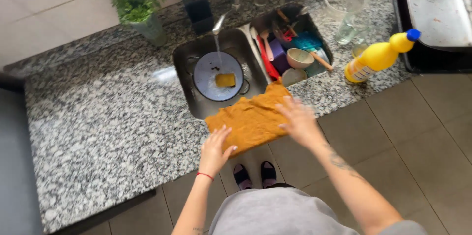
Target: The person disposes of food scraps from a colander into a trash bin, then returns to the sink to wash the colander. They apply liquid soap to a cloth and wipe the granite countertop, rinsing and wringing the cloth under the tap multiple times to clean the surface thoroughly.
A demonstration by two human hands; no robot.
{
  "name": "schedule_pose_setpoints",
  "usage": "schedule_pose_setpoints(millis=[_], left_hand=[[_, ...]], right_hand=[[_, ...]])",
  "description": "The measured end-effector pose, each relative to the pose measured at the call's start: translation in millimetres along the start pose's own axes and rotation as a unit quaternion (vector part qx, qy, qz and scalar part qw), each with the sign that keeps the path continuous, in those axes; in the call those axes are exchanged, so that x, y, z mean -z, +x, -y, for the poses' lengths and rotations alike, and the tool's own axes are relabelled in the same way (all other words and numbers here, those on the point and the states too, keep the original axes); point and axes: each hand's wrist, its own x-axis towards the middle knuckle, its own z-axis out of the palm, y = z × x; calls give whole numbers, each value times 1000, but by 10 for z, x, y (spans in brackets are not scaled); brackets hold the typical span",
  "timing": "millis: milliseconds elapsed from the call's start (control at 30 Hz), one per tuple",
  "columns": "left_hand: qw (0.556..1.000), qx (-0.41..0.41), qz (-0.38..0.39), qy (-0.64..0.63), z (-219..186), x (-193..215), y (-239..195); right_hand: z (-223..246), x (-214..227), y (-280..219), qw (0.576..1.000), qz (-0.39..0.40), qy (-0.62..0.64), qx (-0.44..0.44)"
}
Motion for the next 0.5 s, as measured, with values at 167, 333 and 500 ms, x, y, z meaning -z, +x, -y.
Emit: schedule_pose_setpoints(millis=[167,333,500], left_hand=[[975,57,63,206,30,-375,268],[973,62,122,184,35,-254,407],[991,82,4,106,-102,-322,604]], right_hand=[[481,-391,84,984,152,91,6],[129,27,75,951,-13,287,-115],[-972,649,-34,833,-398,278,-266]])
